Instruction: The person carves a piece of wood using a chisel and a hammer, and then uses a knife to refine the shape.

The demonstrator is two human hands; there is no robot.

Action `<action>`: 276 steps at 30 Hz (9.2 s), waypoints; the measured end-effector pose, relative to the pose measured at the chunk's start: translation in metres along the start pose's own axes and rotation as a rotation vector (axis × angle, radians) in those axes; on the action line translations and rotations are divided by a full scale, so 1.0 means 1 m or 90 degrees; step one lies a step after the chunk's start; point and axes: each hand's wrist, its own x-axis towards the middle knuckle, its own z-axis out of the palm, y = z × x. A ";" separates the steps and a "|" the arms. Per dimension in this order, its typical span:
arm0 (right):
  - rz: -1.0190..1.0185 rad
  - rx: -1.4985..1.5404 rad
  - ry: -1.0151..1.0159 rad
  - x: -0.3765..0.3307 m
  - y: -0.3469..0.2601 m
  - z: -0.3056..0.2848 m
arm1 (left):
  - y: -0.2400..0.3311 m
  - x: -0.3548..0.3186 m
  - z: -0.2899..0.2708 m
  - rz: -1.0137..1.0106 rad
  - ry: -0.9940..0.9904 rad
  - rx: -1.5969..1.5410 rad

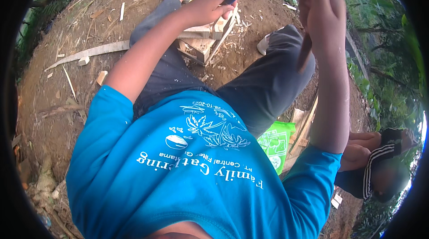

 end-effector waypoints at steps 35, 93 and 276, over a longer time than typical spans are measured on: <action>0.082 -0.018 -0.038 0.006 0.026 -0.004 | 0.000 0.007 0.000 -0.040 -0.024 0.063; 0.274 -0.186 -0.006 -0.027 0.195 0.154 | -0.027 -0.062 0.003 -0.013 0.257 -0.465; -0.188 -0.415 -0.118 0.024 -0.048 0.071 | -0.025 -0.035 0.004 -0.023 0.122 -0.169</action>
